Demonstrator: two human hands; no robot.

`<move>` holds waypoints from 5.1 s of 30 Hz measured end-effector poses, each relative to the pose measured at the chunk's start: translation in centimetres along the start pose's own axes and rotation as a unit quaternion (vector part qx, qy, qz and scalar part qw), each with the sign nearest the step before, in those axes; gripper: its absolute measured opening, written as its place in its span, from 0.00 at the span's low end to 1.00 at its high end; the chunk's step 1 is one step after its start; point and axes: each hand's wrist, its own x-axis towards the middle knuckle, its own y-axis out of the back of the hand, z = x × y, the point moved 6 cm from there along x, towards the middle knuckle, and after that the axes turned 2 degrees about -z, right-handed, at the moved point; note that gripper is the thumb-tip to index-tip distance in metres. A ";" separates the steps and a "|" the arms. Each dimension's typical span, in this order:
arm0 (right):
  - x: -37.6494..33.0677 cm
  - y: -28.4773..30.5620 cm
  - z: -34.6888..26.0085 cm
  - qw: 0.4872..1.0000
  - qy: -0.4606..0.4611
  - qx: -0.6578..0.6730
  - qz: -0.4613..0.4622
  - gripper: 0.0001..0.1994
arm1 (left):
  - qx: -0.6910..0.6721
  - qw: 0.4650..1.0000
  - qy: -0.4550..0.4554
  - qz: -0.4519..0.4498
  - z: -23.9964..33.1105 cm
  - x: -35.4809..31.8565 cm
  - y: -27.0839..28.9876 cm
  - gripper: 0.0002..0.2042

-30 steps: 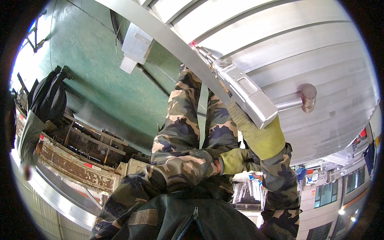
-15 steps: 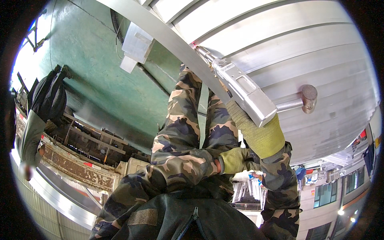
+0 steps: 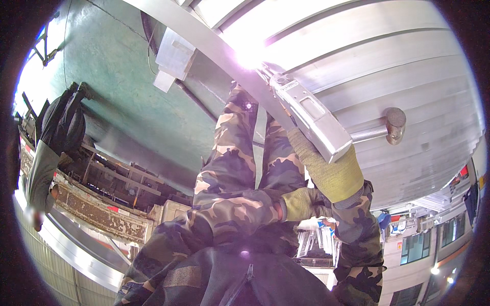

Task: The person welds a metal frame using a handheld welding gun, moving along seams and joints on a curved metal structure. The person pauses to reposition the tool and adjust the workpiece as needed.

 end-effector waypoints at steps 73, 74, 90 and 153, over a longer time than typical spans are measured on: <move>0.1 0.0 0.8 0.999 -0.019 0.024 -0.025 0.19 | 0.007 0.999 -0.004 0.031 -1.2 0.8 0.8 0.17; 0.0 0.1 0.8 0.998 -0.052 0.023 -0.030 0.19 | 0.043 0.998 0.018 0.028 -0.7 0.6 0.6 0.17; -1.1 0.4 0.6 0.997 -0.021 0.071 -0.015 0.20 | -0.041 0.999 -0.009 -0.006 -2.6 1.3 -0.2 0.16; -6.8 19.4 32.9 0.730 0.144 0.561 0.364 0.31 | 0.982 -0.106 0.002 -0.156 23.9 7.7 3.9 0.17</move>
